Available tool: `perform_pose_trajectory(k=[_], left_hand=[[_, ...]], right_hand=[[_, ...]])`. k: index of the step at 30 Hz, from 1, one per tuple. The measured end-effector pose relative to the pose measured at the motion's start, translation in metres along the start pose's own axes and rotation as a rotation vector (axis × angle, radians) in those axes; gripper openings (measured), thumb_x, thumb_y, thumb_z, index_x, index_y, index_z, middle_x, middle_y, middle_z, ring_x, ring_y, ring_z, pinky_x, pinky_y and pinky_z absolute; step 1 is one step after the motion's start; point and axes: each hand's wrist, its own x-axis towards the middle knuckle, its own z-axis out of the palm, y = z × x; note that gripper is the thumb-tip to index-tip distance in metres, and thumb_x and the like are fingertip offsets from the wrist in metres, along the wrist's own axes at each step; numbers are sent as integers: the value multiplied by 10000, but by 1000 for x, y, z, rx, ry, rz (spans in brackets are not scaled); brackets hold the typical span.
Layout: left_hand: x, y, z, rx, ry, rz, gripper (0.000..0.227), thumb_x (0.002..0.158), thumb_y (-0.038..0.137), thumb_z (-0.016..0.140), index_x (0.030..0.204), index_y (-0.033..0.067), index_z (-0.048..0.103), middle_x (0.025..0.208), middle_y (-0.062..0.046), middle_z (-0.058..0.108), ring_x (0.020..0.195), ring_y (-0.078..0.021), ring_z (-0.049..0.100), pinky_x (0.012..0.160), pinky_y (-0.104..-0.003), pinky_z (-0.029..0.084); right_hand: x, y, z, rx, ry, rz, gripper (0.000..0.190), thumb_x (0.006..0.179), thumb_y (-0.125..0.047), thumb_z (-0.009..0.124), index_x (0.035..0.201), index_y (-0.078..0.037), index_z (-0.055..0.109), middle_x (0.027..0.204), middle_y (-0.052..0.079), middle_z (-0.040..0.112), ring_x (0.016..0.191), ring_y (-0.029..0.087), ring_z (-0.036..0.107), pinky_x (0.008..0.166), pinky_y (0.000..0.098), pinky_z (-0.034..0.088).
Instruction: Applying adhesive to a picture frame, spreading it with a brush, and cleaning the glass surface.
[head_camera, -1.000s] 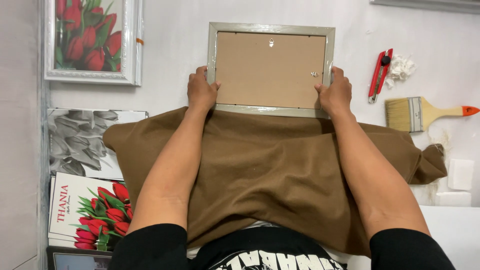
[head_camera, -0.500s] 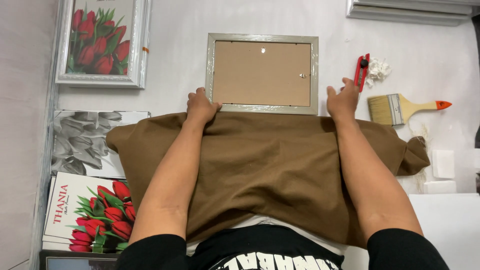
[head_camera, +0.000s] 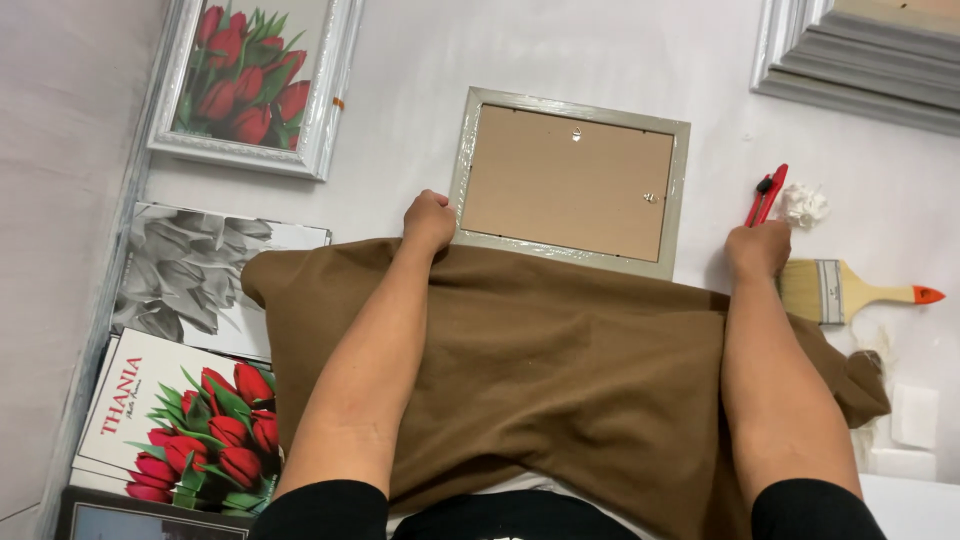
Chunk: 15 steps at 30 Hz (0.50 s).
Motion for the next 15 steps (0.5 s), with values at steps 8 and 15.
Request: perform_pose_trajectory(k=[8, 15], left_hand=[[5, 3, -3, 9, -61, 9, 294, 925, 115, 570, 1198, 57, 661, 1158, -128, 723, 1087, -294, 685, 948, -403, 550], [25, -8, 8, 23, -72, 35, 372, 893, 89, 579, 1257, 26, 621, 1190, -156, 709, 1095, -322, 684, 917, -403, 561]], right_hand=[[-87, -62, -78, 897, -162, 63, 144, 1067, -131, 545, 1195, -79, 585, 823, -31, 594, 660, 45, 579, 628, 185, 515], [-113, -88, -104, 1454, -387, -103, 181, 928, -166, 619, 1084, -76, 641, 897, 80, 674, 802, 188, 681, 746, 296, 517]])
